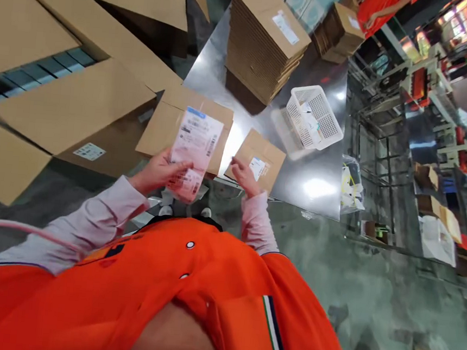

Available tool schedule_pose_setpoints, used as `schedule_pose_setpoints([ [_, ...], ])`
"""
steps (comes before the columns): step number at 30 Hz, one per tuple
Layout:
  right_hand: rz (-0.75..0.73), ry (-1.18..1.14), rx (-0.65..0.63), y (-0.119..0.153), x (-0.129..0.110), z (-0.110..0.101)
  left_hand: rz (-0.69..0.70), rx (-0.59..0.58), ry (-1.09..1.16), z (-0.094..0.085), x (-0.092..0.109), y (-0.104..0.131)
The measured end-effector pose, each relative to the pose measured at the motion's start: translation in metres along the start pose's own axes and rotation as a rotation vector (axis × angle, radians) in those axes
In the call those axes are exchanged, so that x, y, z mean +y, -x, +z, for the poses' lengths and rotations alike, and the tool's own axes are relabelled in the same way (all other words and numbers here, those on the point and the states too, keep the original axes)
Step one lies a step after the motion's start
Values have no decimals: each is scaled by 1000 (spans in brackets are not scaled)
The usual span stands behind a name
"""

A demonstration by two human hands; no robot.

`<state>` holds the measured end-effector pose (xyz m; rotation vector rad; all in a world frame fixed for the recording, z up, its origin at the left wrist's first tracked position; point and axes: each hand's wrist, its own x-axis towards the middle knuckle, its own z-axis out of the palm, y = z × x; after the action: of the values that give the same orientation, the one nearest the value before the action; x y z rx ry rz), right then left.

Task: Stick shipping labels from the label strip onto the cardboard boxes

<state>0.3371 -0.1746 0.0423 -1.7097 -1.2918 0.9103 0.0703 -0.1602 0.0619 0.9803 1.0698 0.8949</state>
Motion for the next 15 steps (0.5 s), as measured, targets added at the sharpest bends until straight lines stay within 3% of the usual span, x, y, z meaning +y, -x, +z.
schedule_pose_setpoints([
  [2,-44,-213,-225,13,-11,51,-82,-77,-86,2,-13,8],
  [5,12,-367,-277,33,-16,95,-72,-76,-47,0,-22,7],
  [8,73,-276,-322,29,-14,97,-39,98,70,-4,-27,-2],
  [15,-65,-94,-410,-15,-24,91,-12,341,-36,9,-47,-3],
])
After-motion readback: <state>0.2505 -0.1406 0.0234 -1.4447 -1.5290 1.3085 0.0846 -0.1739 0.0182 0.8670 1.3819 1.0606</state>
